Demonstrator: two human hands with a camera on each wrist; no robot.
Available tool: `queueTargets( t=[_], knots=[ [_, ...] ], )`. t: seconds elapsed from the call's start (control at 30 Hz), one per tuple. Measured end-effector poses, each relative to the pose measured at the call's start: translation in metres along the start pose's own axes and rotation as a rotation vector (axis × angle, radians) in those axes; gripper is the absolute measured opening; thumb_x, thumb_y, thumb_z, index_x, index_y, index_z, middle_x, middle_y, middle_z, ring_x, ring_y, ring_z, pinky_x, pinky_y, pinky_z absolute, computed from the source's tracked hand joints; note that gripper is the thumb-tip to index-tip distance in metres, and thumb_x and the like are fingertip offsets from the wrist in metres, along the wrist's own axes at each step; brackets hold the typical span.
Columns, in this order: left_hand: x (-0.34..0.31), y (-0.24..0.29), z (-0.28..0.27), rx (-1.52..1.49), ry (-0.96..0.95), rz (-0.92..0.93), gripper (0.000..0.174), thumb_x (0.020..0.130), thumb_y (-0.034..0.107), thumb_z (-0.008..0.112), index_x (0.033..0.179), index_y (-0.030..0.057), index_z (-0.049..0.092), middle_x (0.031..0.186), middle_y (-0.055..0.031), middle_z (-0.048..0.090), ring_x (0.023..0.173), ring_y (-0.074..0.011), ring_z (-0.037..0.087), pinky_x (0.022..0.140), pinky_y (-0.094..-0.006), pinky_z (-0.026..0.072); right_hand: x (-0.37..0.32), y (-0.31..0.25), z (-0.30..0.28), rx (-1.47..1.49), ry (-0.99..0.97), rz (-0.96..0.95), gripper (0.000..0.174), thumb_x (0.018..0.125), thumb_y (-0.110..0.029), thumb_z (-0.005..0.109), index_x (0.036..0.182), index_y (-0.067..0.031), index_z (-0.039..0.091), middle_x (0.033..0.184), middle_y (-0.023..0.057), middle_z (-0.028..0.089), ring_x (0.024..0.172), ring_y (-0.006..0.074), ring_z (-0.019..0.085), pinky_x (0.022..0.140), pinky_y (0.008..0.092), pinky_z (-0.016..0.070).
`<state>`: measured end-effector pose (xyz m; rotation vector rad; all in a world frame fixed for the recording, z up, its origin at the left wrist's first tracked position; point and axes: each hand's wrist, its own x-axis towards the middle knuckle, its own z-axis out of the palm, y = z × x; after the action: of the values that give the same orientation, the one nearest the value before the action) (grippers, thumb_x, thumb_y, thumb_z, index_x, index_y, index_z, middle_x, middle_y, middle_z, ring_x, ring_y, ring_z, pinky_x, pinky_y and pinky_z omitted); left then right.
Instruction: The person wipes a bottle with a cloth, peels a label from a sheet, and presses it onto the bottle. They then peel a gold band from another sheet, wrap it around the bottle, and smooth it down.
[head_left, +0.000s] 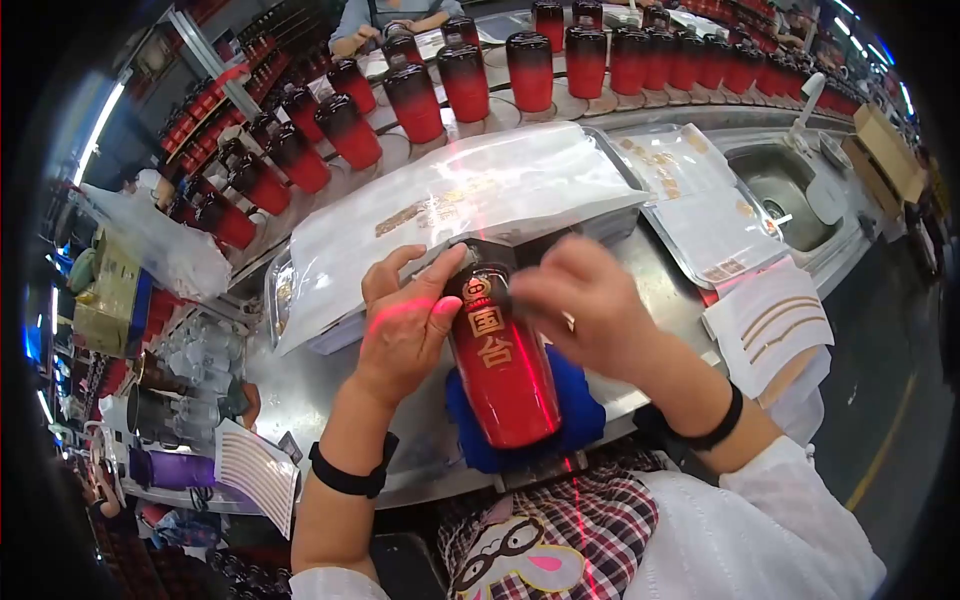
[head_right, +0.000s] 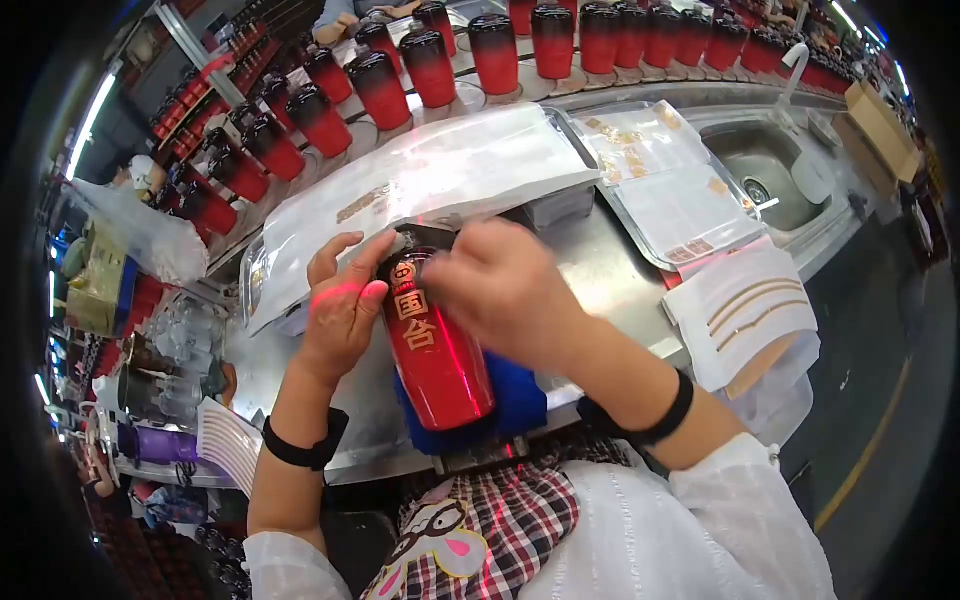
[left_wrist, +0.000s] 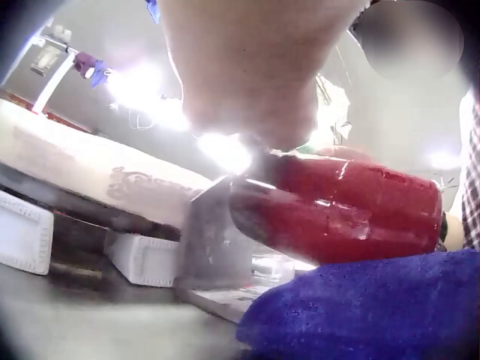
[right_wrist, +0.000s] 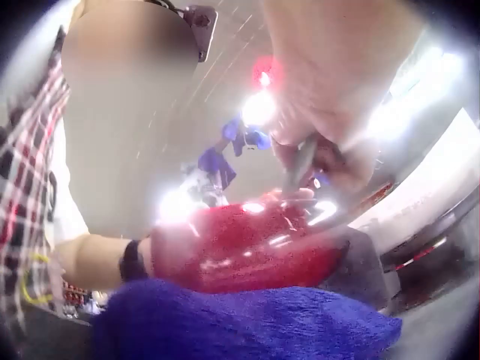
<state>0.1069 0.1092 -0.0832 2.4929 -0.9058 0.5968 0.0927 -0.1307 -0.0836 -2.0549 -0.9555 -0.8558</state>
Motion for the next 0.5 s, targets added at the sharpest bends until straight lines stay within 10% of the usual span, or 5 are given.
queueTargets(
  t=[0.1,0.5],
  knots=[
    [-0.007,0.002,0.002,-0.058,0.005,-0.089,0.047,0.099,0.035,0.052,0.137,0.0064,0.056,0.112,-0.0095,0.069,0.121,-0.0311,0.047,0.105,-0.0418,0.0303,-0.015,-0.033,-0.016,0.214,-0.253,-0.184,0.026,0.069,-0.006,0.072,0.093,-0.0084,0.062,0.082,0.0083,0.05,0.074,0.0291,0.053,0.067,0.0387,0.0453],
    [-0.056,0.048,0.012,-0.216,0.099,-0.431,0.061,0.102,0.041,0.047,0.142,-0.0051,0.043,0.127,-0.0233,0.056,0.12,-0.0381,0.049,0.104,-0.0457,0.0353,-0.038,-0.03,-0.035,0.52,-0.308,0.183,0.024,0.078,-0.011,0.077,0.099,-0.0061,0.067,0.086,0.0104,0.057,0.075,0.0283,0.059,0.064,0.0348,0.0459]
  ],
)
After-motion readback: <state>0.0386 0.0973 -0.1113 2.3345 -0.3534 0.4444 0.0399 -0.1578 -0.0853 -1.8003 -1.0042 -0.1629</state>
